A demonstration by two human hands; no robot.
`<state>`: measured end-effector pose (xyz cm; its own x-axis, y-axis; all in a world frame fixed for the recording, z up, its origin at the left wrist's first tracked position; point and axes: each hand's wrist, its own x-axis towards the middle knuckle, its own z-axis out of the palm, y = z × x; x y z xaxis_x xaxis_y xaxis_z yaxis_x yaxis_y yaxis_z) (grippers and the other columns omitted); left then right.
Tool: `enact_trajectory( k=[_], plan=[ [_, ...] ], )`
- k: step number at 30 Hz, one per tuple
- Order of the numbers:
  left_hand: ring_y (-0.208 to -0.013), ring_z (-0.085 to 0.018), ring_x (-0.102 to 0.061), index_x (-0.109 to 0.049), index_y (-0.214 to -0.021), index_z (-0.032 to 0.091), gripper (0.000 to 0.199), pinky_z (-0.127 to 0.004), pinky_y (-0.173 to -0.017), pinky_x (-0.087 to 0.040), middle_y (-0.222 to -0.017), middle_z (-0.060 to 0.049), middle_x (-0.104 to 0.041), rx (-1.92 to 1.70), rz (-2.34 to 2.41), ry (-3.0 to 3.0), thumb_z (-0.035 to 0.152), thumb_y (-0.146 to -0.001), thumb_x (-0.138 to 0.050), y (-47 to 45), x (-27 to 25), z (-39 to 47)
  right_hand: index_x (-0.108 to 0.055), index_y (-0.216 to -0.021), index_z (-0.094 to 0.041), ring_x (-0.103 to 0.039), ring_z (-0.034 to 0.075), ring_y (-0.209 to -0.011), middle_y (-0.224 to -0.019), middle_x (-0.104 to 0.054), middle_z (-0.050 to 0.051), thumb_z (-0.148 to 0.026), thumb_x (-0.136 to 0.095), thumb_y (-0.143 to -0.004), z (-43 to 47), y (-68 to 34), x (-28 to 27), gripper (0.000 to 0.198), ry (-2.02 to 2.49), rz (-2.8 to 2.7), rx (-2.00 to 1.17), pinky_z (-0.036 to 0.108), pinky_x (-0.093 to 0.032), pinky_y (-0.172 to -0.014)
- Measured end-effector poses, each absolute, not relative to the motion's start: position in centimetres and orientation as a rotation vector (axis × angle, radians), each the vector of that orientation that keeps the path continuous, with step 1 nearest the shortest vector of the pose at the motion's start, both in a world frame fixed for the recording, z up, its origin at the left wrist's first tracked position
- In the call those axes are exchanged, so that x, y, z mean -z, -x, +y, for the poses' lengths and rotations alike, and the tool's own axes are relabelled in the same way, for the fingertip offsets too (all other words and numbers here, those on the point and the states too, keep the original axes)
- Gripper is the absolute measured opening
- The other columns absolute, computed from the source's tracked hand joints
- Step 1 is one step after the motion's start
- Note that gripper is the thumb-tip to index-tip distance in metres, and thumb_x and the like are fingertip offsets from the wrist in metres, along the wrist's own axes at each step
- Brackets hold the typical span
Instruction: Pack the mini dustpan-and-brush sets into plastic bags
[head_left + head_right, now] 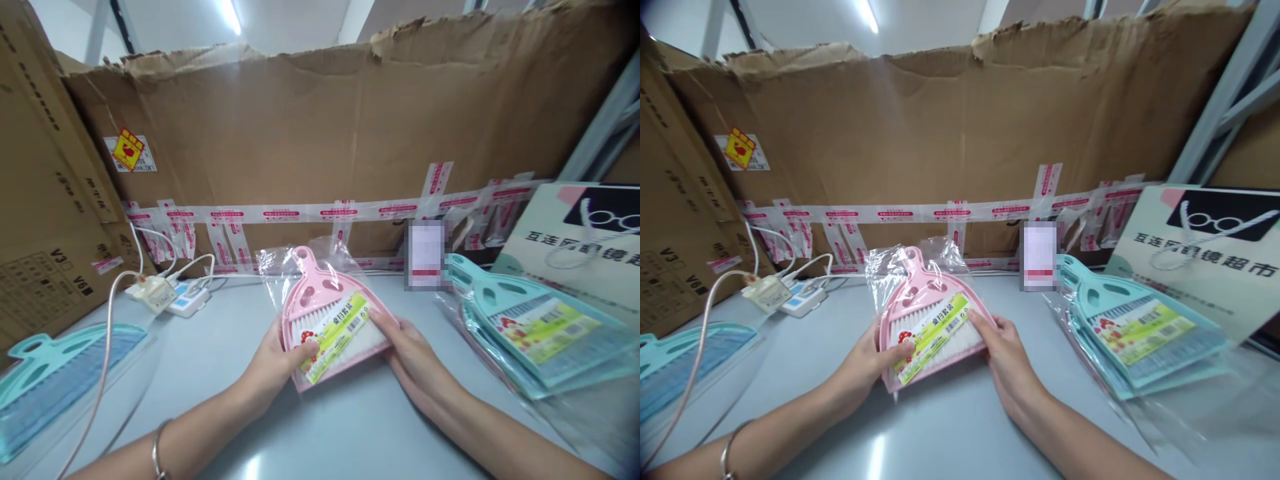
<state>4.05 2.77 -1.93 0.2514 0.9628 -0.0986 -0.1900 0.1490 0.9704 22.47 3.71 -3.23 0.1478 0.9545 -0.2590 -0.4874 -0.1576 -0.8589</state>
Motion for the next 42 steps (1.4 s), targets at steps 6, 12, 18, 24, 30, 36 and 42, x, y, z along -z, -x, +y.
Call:
enact_trajectory(
  k=[6,12,18,24,30,36,42],
  plan=[
    [-0.097,-0.026,-0.062,-0.039,-0.122,0.018,0.073,-0.035,-0.080,-0.050,-0.109,-0.011,-0.064,-0.974,0.908,-1.101,0.024,-0.060,-0.076,-3.6,1.7,3.0,-0.058,-0.107,-0.009,-0.067,0.022,-0.080,-0.089,-0.070,0.011,-0.027,-0.067,-0.072,4.4,-23.8,2.9,0.040,0.950,-0.798,-1.764,0.033,-0.053,-0.076],
    [-0.074,-0.023,-0.067,-0.060,-0.096,0.008,0.040,-0.030,-0.067,-0.051,-0.083,-0.013,-0.071,-0.980,1.138,-0.906,0.033,-0.067,-0.069,-3.5,1.4,3.5,-0.061,-0.102,-0.008,-0.066,0.019,-0.079,-0.089,-0.070,0.011,-0.019,-0.067,-0.071,4.0,-23.6,2.7,0.033,0.989,-0.812,-1.791,0.028,-0.054,-0.074],
    [-0.077,-0.021,-0.066,-0.066,-0.089,0.009,0.033,-0.027,-0.070,-0.049,-0.083,-0.010,-0.072,-0.894,1.198,-0.919,0.038,-0.075,-0.059,-3.6,0.8,3.4,-0.061,-0.101,-0.009,-0.065,0.015,-0.063,-0.081,-0.070,0.010,-0.027,-0.062,-0.076,4.0,-23.4,2.7,0.031,1.180,-0.782,-1.736,0.022,-0.054,-0.053],
    [-0.102,-0.023,-0.059,-0.055,-0.115,0.010,0.040,-0.032,-0.091,-0.042,-0.112,-0.013,-0.063,-0.843,0.788,-0.925,0.023,-0.077,-0.057,-3.1,1.6,3.7,-0.056,-0.106,-0.007,-0.066,0.017,-0.076,-0.093,-0.068,0.013,-0.019,-0.061,-0.076,4.3,-24.0,3.1,0.032,1.149,-0.712,-1.874,0.027,-0.057,-0.064],
    [-0.109,-0.022,-0.055,-0.052,-0.118,0.007,0.058,-0.031,-0.095,-0.041,-0.116,-0.013,-0.061,-0.851,0.671,-0.865,-0.005,-0.061,-0.049,-2.7,0.6,4.5,-0.054,-0.106,-0.005,-0.062,0.019,-0.097,-0.102,-0.065,0.015,0.000,-0.049,-0.073,4.8,-24.7,2.4,0.034,0.860,-0.644,-2.019,0.031,-0.049,-0.090],
    [-0.092,-0.018,-0.064,-0.060,-0.101,0.006,0.040,-0.020,-0.081,-0.049,-0.103,-0.013,-0.067,-0.907,0.873,-0.828,-0.004,-0.063,-0.059,-2.1,0.5,5.2,-0.061,-0.087,-0.005,-0.065,0.018,-0.090,-0.092,-0.068,0.012,0.005,-0.054,-0.069,5.0,-25.0,2.8,0.022,0.921,-0.670,-1.914,0.022,-0.054,-0.081],
    [-0.074,-0.011,-0.066,-0.066,-0.085,0.006,0.013,-0.015,-0.070,-0.053,-0.086,-0.011,-0.071,-0.976,1.018,-0.784,0.006,-0.074,-0.060,-2.3,2.2,5.2,-0.064,-0.083,-0.007,-0.068,0.014,-0.073,-0.079,-0.070,0.011,-0.007,-0.055,-0.078,5.2,-24.6,3.7,0.011,1.078,-0.663,-1.791,0.016,-0.056,-0.067]
  ],
)
